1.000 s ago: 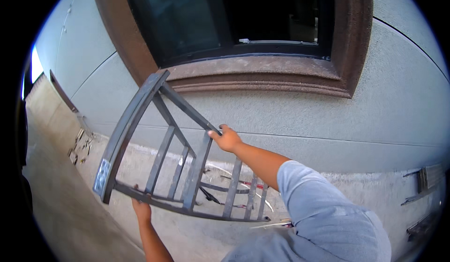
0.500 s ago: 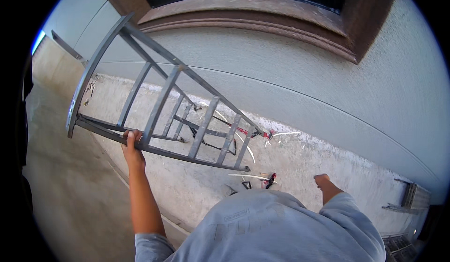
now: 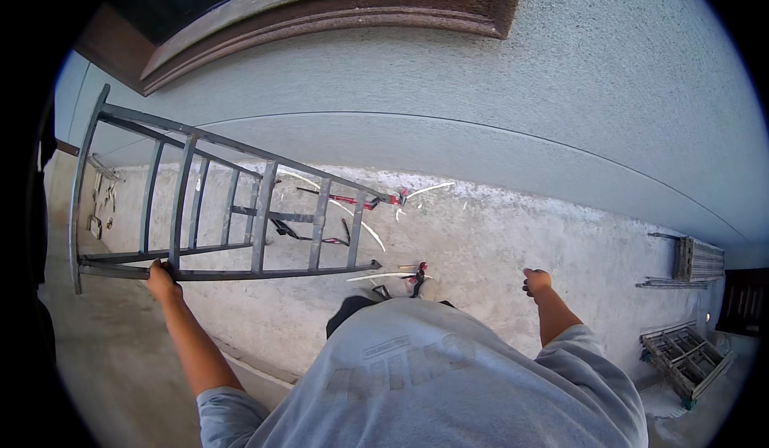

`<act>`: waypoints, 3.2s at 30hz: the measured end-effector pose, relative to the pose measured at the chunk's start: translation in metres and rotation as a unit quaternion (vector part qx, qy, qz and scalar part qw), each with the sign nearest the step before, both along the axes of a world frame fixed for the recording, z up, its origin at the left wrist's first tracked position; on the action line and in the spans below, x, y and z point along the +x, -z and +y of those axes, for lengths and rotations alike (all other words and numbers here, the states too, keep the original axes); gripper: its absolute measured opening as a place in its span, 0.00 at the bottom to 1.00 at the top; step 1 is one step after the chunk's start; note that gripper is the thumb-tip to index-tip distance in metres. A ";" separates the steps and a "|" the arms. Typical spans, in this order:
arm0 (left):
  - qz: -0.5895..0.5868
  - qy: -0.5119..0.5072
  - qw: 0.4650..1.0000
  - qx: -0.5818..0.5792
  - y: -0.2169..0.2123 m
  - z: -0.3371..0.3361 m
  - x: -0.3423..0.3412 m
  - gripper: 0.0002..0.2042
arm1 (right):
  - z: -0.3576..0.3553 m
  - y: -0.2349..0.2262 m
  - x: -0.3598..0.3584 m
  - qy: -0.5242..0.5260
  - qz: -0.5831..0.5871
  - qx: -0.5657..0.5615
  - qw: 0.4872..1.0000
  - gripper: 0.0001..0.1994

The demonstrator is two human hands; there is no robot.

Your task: The person positions a stepladder under a window, climbs it, and uses a caulking gun to apply sealant along the window frame edges. The person then descends and repositions the ladder to continue applying sealant to other sections of the frame.

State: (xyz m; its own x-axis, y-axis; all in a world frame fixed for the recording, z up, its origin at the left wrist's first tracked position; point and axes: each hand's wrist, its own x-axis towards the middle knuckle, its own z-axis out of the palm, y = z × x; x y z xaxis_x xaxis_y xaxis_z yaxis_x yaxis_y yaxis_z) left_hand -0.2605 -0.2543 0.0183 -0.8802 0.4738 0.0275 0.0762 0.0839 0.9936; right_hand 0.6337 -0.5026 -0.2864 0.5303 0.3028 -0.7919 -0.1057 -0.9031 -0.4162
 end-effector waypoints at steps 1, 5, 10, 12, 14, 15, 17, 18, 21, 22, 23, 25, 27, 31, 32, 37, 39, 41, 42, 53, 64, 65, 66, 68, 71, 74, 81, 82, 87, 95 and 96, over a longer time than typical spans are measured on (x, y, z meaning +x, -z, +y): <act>0.005 0.016 1.000 -0.003 0.003 -0.002 -0.004 0.11 | 0.001 0.003 -0.004 -0.009 0.005 -0.002 1.000 0.21; 0.027 0.046 0.998 -0.046 0.005 -0.017 -0.006 0.14 | 0.048 0.016 -0.019 -0.144 -0.028 0.027 0.989 0.20; 0.178 0.166 0.891 -0.382 -0.091 -0.060 0.063 0.22 | 0.156 -0.028 -0.080 -0.276 -0.071 0.169 0.944 0.19; 0.211 0.259 0.868 -0.368 -0.133 -0.069 0.080 0.19 | 0.195 -0.075 -0.107 -0.327 -0.117 0.224 0.911 0.19; 0.258 0.328 0.888 -0.193 -0.188 -0.082 0.101 0.14 | 0.235 -0.134 -0.135 -0.379 -0.156 0.283 0.867 0.19; 0.290 0.353 0.887 -0.073 -0.210 -0.081 0.100 0.13 | 0.254 -0.168 -0.150 -0.386 -0.157 0.318 0.852 0.18; 0.363 0.295 0.884 -0.016 -0.271 -0.071 0.095 0.14 | 0.291 -0.237 -0.183 -0.394 -0.144 0.399 0.815 0.17; 0.433 0.251 0.865 -0.039 -0.299 -0.060 0.079 0.16 | 0.310 -0.270 -0.199 -0.392 -0.131 0.447 0.793 0.16; 0.527 0.157 0.831 -0.086 -0.340 0.000 -0.008 0.24 | 0.378 -0.367 -0.241 -0.435 -0.207 0.633 0.606 0.13; 0.541 0.135 0.824 -0.102 -0.346 0.019 -0.032 0.26 | 0.406 -0.397 -0.252 -0.438 -0.263 0.678 0.528 0.12; 0.526 0.161 0.816 -0.175 -0.350 0.034 -0.049 0.29 | 0.438 -0.425 -0.262 -0.432 -0.321 0.693 0.480 0.12; 0.490 0.207 0.784 -0.319 -0.361 0.063 -0.077 0.35 | 0.501 -0.480 -0.282 -0.440 -0.405 0.661 0.454 0.14; 0.304 0.325 0.827 -0.343 -0.357 0.089 -0.050 0.45 | 0.553 -0.519 -0.296 -0.494 -0.476 0.536 0.492 0.21; 0.224 0.335 0.877 -0.263 -0.284 0.072 -0.056 0.48 | 0.601 -0.481 -0.296 -0.550 -0.507 0.348 0.565 0.31; 0.276 0.313 0.874 -0.247 -0.274 0.059 -0.058 0.48 | 0.601 -0.483 -0.291 -0.559 -0.483 0.359 0.571 0.31; 0.291 0.356 0.850 -0.258 -0.295 0.075 -0.010 0.42 | 0.606 -0.483 -0.293 -0.576 -0.471 0.347 0.572 0.31; 0.282 0.358 0.831 -0.320 -0.310 0.079 -0.004 0.41 | 0.613 -0.477 -0.288 -0.582 -0.473 0.335 0.571 0.31; 0.254 0.370 0.831 -0.328 -0.316 0.073 0.000 0.40 | 0.611 -0.478 -0.285 -0.573 -0.484 0.359 0.556 0.31; 0.231 0.380 0.836 -0.323 -0.320 0.077 0.001 0.40 | 0.614 -0.479 -0.286 -0.576 -0.487 0.352 0.554 0.31; 0.218 0.389 0.837 -0.316 -0.321 0.082 -0.002 0.42 | 0.618 -0.484 -0.287 -0.589 -0.480 0.336 0.556 0.30; 0.348 0.340 0.796 -0.360 -0.309 0.064 -0.005 0.37 | 0.616 -0.488 -0.284 -0.619 -0.452 0.335 0.549 0.35; 0.341 0.340 0.800 -0.357 -0.310 0.068 0.002 0.36 | 0.618 -0.488 -0.284 -0.625 -0.448 0.328 0.548 0.35; 0.341 0.341 0.800 -0.358 -0.313 0.076 0.004 0.36 | 0.617 -0.489 -0.283 -0.628 -0.440 0.326 0.552 0.36; 0.342 0.337 0.795 -0.371 -0.316 0.077 0.008 0.34 | 0.617 -0.487 -0.280 -0.640 -0.424 0.313 0.559 0.37; 0.334 0.336 0.787 -0.395 -0.317 0.077 0.012 0.32 | 0.617 -0.480 -0.277 -0.655 -0.421 0.272 0.565 0.39; 0.304 0.343 0.785 -0.417 -0.320 0.086 0.010 0.30 | 0.609 -0.469 -0.275 -0.670 -0.438 0.219 0.558 0.42; 0.224 0.362 0.749 -0.507 -0.327 0.087 0.007 0.27 | 0.619 -0.500 -0.318 -0.675 -0.404 0.081 0.612 0.49; 0.218 0.367 0.734 -0.528 -0.329 0.089 0.006 0.27 | 0.619 -0.499 -0.323 -0.662 -0.406 0.098 0.622 0.49; 0.207 0.383 0.697 -0.570 -0.347 0.104 0.010 0.31 | 0.626 -0.510 -0.339 -0.661 -0.371 0.031 0.652 0.50; 0.192 0.414 0.572 -0.681 -0.421 0.235 0.028 0.30 | 0.633 -0.535 -0.343 -0.678 -0.323 -0.031 0.660 0.51; 0.258 0.431 0.656 -0.563 -0.443 0.266 0.035 0.30 | 0.633 -0.536 -0.343 -0.671 -0.318 -0.030 0.669 0.50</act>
State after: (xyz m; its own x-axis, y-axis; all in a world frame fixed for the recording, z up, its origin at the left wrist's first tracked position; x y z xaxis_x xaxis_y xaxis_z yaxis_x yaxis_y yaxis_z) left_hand -0.2255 0.0121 0.4613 -0.2828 0.7651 -0.5785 0.8799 0.4470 0.1611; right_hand 0.2909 0.1300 0.2495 0.0484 0.8214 -0.5683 0.9985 -0.0243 0.0498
